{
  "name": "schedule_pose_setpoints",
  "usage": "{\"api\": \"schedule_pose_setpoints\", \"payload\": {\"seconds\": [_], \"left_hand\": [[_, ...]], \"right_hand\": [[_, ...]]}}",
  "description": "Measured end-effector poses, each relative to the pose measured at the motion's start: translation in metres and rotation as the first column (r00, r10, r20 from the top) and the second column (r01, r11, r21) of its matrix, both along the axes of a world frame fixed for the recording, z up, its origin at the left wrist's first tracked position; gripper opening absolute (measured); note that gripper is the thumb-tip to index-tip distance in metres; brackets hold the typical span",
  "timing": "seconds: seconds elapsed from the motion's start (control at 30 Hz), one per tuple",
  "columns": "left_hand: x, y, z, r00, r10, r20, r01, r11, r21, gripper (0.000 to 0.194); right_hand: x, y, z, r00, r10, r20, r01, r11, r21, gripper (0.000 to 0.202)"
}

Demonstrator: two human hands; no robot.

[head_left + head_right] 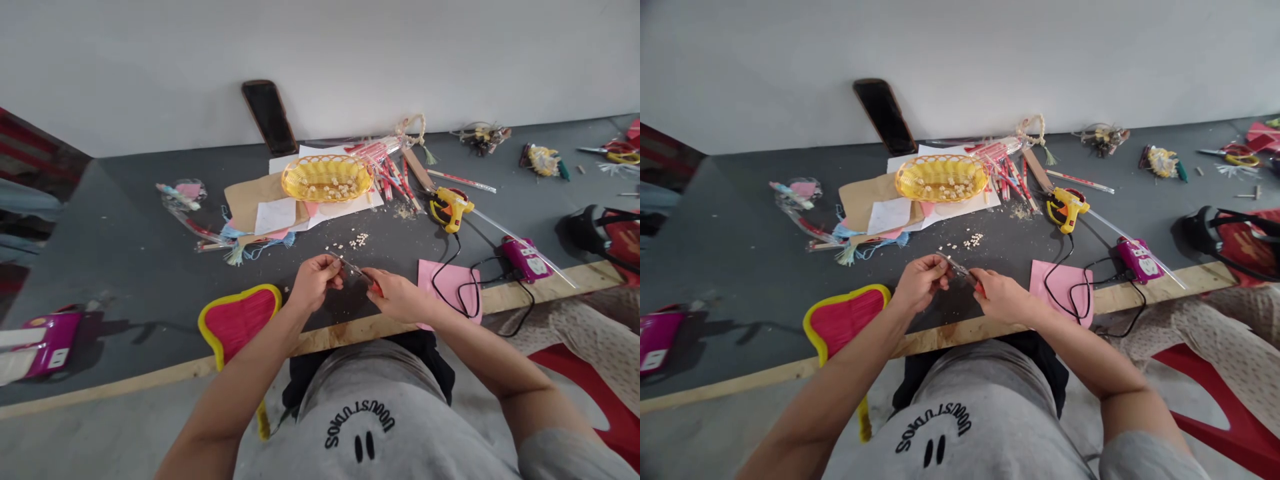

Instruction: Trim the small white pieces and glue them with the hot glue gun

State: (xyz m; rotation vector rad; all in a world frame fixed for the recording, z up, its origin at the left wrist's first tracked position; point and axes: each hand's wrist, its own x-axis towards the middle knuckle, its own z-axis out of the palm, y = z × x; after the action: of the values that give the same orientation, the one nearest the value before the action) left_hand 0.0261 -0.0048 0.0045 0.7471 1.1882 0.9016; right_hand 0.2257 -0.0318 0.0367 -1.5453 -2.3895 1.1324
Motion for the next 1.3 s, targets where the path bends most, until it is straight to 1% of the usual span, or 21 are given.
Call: {"api": "schedule_pose_setpoints", "payload": {"seconds": [0.07,0.13,0.23,0.37,0.43,0.53,0.6,0.63,0.7,0.77,0.87,0.93,1.0,1.07,1.1,1.17,1.23,1.3], "left_hand": [[-0.002,0.001,0.003,1.0,-0.02,0.014,0.02,1.0,-0.013,0.042],[-0.004,0.003,0.005,0.998,-0.062,0.009,0.063,0.997,-0.042,0.043],[-0.006,0.004,0.005,0.995,-0.099,-0.027,0.098,0.993,-0.06,0.045],[-0.005,0.002,0.003,0.991,-0.053,-0.12,0.053,0.999,0.001,0.048],[-0.005,0.001,0.002,0.989,-0.039,-0.143,0.045,0.998,0.034,0.047],[-0.004,0.001,0.001,0.993,-0.048,-0.108,0.055,0.997,0.06,0.044],[-0.004,0.001,0.002,0.996,-0.056,-0.065,0.06,0.996,0.063,0.044],[-0.004,0.001,0.003,0.997,-0.058,-0.043,0.061,0.996,0.062,0.044],[-0.004,0.001,0.003,0.998,-0.061,-0.002,0.061,0.997,0.056,0.045],[-0.003,0.002,0.004,0.998,-0.053,0.027,0.052,0.998,0.039,0.047],[-0.003,0.003,0.005,0.997,-0.033,0.064,0.033,0.999,0.01,0.048],[-0.004,0.004,0.005,0.997,-0.035,0.069,0.035,0.999,-0.002,0.048],[-0.007,0.005,0.005,0.998,-0.057,0.014,0.057,0.998,0.01,0.048],[-0.011,0.007,0.004,0.993,-0.075,-0.091,0.08,0.995,0.052,0.047],[-0.014,0.007,0.004,0.987,-0.078,-0.141,0.089,0.993,0.074,0.047],[-0.018,0.009,0.003,0.975,-0.075,-0.208,0.097,0.99,0.101,0.049],[-0.021,0.01,0.002,0.971,-0.075,-0.225,0.098,0.991,0.094,0.053],[-0.021,0.01,0.001,0.971,-0.072,-0.228,0.094,0.992,0.084,0.055]], "right_hand": [[0.001,0.002,0.0,0.998,-0.008,-0.068,0.007,1.0,-0.015,0.048],[0.003,0.003,0.001,0.995,-0.002,-0.097,0.0,1.0,-0.019,0.051],[0.005,0.004,0.0,0.999,0.014,-0.035,-0.014,1.0,0.015,0.055],[0.003,0.0,-0.003,0.995,0.023,0.1,-0.034,0.993,0.113,0.056],[0.001,-0.002,-0.004,0.992,0.034,0.122,-0.051,0.989,0.136,0.054],[0.001,-0.004,-0.003,0.995,0.033,0.096,-0.047,0.988,0.145,0.054],[0.002,-0.003,-0.001,1.0,0.015,0.027,-0.018,0.995,0.103,0.055],[0.004,-0.002,0.001,1.0,0.002,-0.019,-0.001,0.998,0.059,0.055],[0.007,0.001,0.004,0.992,-0.032,-0.122,0.025,0.998,-0.054,0.055],[0.01,0.004,0.006,0.972,-0.068,-0.223,0.031,0.986,-0.163,0.052],[0.012,0.008,0.005,0.928,-0.144,-0.343,0.024,0.943,-0.331,0.04],[0.012,0.01,0.001,0.898,-0.196,-0.394,0.017,0.91,-0.414,0.035],[0.013,0.01,-0.003,0.873,-0.229,-0.431,0.017,0.897,-0.442,0.034],[0.016,0.011,-0.008,0.841,-0.286,-0.46,0.046,0.884,-0.465,0.035],[0.018,0.011,-0.011,0.814,-0.333,-0.476,0.073,0.872,-0.485,0.036],[0.022,0.011,-0.016,0.73,-0.447,-0.518,0.145,0.841,-0.521,0.039],[0.029,0.009,-0.019,0.629,-0.539,-0.56,0.223,0.815,-0.535,0.042],[0.035,0.007,-0.019,0.566,-0.579,-0.587,0.288,0.806,-0.517,0.045]]}}
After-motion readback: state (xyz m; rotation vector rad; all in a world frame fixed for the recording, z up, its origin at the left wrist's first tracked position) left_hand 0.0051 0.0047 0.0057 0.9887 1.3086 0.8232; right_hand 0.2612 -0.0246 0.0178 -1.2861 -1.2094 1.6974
